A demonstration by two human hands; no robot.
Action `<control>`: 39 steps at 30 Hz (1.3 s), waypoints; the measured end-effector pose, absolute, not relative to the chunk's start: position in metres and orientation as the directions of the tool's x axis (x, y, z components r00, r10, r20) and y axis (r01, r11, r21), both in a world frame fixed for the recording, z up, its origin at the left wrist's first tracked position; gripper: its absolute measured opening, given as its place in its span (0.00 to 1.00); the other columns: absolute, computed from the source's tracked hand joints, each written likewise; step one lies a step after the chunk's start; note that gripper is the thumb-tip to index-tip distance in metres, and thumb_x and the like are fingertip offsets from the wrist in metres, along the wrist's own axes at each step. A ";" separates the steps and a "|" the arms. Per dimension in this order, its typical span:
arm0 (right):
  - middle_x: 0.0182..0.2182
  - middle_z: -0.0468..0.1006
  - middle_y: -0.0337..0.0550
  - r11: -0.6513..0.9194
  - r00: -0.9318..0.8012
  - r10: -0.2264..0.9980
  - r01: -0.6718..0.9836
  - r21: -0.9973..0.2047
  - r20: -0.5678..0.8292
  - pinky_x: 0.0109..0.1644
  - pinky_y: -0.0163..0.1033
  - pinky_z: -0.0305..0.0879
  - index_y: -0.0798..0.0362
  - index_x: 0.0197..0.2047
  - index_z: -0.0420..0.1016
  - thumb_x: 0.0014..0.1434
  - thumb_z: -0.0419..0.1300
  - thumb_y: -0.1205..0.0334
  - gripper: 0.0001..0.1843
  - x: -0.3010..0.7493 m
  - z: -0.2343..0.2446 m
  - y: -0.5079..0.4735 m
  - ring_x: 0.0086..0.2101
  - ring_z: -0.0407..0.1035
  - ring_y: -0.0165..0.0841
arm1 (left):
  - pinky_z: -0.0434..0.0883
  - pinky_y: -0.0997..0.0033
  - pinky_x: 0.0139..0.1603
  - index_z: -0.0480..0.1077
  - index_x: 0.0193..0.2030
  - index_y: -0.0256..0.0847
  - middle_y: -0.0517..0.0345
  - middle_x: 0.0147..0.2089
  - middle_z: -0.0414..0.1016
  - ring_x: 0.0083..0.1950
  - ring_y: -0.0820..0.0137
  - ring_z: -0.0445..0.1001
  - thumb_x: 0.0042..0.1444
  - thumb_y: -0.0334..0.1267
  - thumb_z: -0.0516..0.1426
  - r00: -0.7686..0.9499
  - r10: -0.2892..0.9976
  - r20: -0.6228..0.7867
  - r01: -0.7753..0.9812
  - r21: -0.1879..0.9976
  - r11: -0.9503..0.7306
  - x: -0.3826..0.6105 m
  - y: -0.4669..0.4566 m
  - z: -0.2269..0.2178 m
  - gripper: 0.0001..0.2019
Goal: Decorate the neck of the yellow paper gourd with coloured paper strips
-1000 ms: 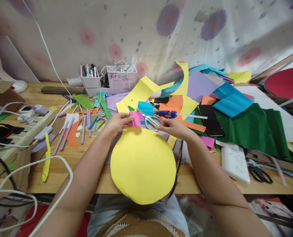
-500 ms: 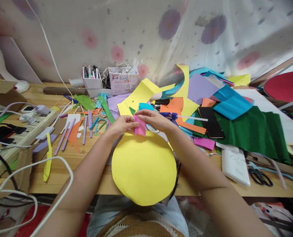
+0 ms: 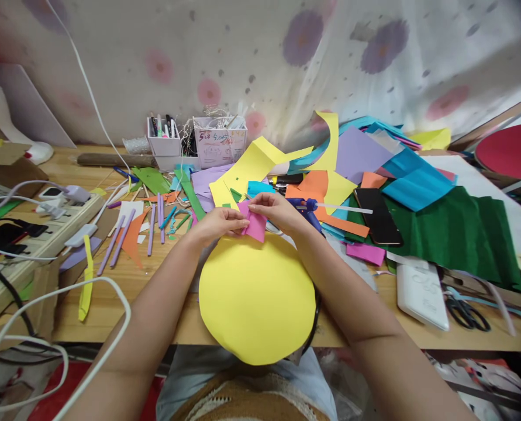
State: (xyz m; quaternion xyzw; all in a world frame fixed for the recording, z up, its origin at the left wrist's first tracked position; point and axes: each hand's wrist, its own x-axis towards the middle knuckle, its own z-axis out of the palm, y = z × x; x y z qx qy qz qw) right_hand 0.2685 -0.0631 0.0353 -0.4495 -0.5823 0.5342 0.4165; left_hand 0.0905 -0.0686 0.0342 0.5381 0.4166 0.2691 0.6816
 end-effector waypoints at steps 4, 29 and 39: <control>0.27 0.70 0.38 0.052 -0.264 0.965 0.156 -0.986 0.009 0.33 0.34 0.59 0.56 0.30 0.71 0.46 0.62 0.46 0.19 0.269 0.033 -0.065 0.29 0.62 0.27 | 0.70 0.73 0.32 0.74 0.27 0.33 0.56 0.25 0.74 0.26 0.75 0.71 0.35 0.38 0.67 0.465 0.834 -0.297 0.107 0.954 0.281 0.094 -0.069 0.034 0.12; 0.25 0.73 0.37 0.067 -0.288 0.958 0.207 -0.976 0.005 0.33 0.33 0.61 0.57 0.30 0.71 0.45 0.63 0.57 0.12 0.270 0.029 -0.067 0.26 0.64 0.25 | 0.68 0.74 0.29 0.71 0.25 0.33 0.59 0.22 0.73 0.23 0.76 0.70 0.33 0.36 0.68 0.350 0.882 -0.315 0.120 0.949 0.291 0.099 -0.072 0.040 0.13; 0.31 0.77 0.42 0.161 -0.251 0.966 0.410 -0.898 0.058 0.35 0.36 0.64 0.56 0.37 0.74 0.54 0.56 0.57 0.13 0.273 0.029 -0.064 0.29 0.69 0.29 | 0.69 0.74 0.29 0.72 0.28 0.33 0.58 0.24 0.73 0.24 0.76 0.70 0.37 0.34 0.66 0.346 0.895 -0.281 0.061 0.959 0.277 0.100 -0.071 0.036 0.11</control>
